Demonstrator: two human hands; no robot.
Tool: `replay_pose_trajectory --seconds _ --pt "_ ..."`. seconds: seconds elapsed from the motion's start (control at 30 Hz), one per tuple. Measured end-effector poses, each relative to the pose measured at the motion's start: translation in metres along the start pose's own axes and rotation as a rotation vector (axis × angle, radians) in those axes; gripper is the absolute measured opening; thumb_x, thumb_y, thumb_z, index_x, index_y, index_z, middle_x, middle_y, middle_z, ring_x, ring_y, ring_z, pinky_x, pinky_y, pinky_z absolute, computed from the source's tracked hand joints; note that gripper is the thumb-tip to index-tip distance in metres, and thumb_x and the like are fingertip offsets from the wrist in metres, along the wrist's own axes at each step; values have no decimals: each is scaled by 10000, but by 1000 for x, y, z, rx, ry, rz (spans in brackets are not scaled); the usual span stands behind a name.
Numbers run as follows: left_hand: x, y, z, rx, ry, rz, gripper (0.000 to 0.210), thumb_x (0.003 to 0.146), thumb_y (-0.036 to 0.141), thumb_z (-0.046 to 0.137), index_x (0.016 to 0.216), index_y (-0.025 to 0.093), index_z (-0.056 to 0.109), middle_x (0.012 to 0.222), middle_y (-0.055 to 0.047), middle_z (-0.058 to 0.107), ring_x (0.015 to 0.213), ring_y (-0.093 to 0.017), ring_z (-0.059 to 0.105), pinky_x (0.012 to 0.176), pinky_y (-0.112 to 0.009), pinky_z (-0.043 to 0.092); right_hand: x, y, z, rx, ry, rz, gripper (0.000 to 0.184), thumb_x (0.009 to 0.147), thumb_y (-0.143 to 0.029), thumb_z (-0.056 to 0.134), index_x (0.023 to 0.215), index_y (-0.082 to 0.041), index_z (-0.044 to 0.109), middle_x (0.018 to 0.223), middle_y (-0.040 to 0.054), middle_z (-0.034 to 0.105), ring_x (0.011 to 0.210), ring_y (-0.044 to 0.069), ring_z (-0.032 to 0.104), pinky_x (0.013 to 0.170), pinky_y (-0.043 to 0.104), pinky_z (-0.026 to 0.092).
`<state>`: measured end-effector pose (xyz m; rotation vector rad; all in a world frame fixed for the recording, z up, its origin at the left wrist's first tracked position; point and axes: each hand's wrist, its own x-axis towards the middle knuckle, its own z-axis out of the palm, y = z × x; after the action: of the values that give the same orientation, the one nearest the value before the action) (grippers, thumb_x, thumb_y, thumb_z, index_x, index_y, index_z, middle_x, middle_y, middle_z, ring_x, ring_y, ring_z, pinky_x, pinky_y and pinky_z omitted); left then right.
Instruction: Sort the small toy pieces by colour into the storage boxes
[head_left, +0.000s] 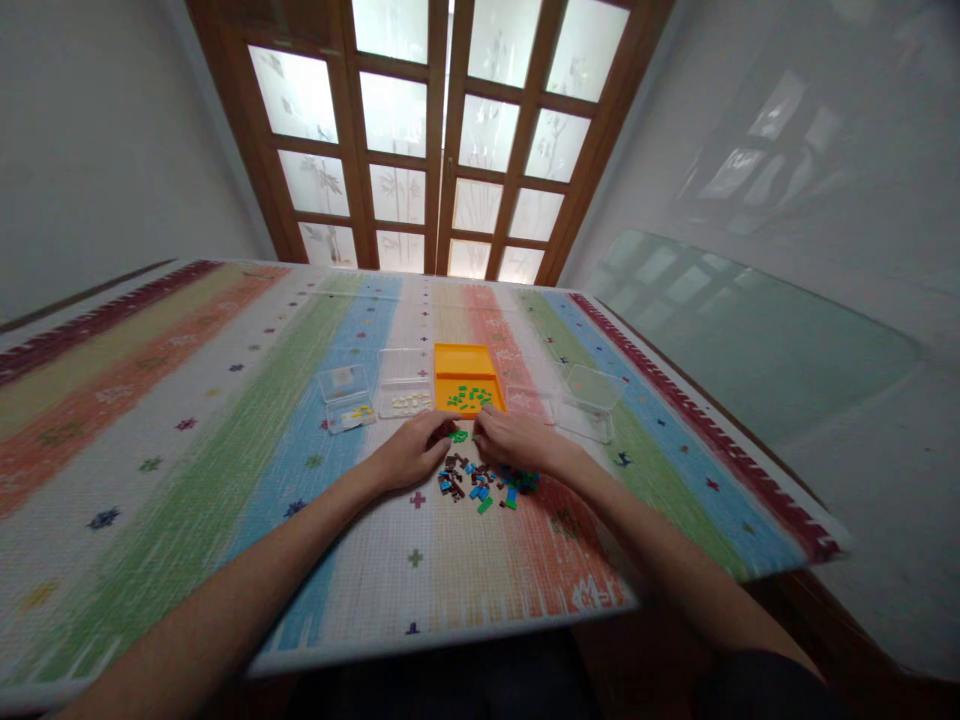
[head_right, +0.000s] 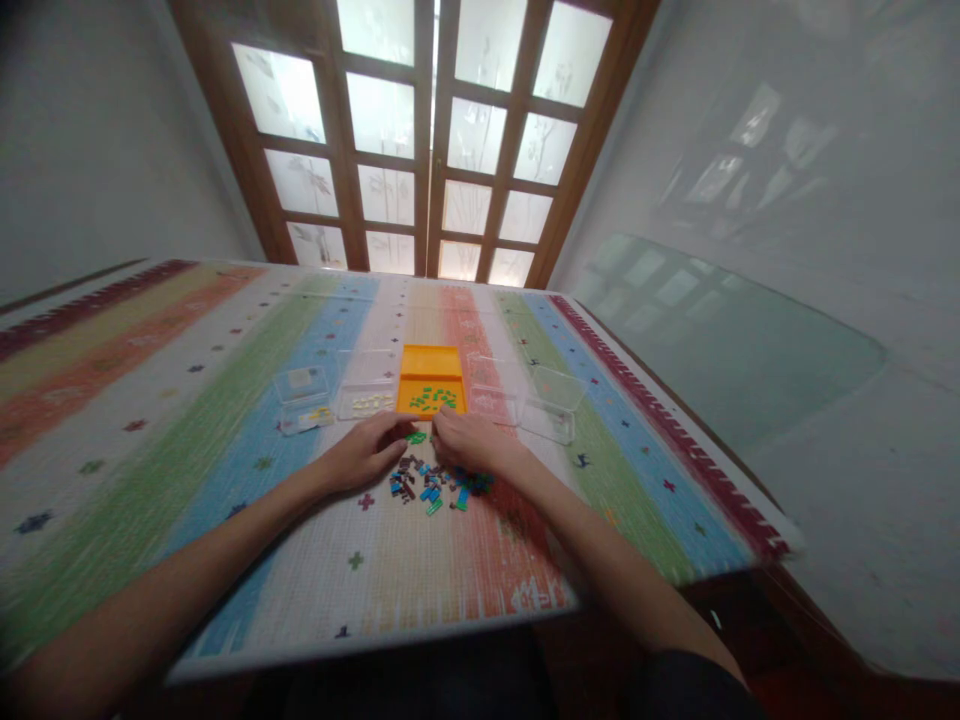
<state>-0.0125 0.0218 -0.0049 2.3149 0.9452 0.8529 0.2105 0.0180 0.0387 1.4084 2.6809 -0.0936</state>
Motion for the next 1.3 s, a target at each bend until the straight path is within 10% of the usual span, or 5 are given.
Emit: replay_pose_trajectory --seconds 0.5,1.3 --pt "0 -3 1 -2 4 19 320 892 183 533 1189 154 646 1017 -113 721 899 -227 652 837 -392 536 58 40 -8 104 101 37 155 986 -201 546 1033 -131 676 1054 125 707 890 179 631 768 265 447" --pt "1 -1 1 0 -6 5 298 888 193 530 1158 171 657 1035 -106 715 918 -220 646 860 -383 530 47 42 -5 96 118 -48 247 981 -182 523 1076 -163 751 1075 119 666 883 183 601 789 282 430"
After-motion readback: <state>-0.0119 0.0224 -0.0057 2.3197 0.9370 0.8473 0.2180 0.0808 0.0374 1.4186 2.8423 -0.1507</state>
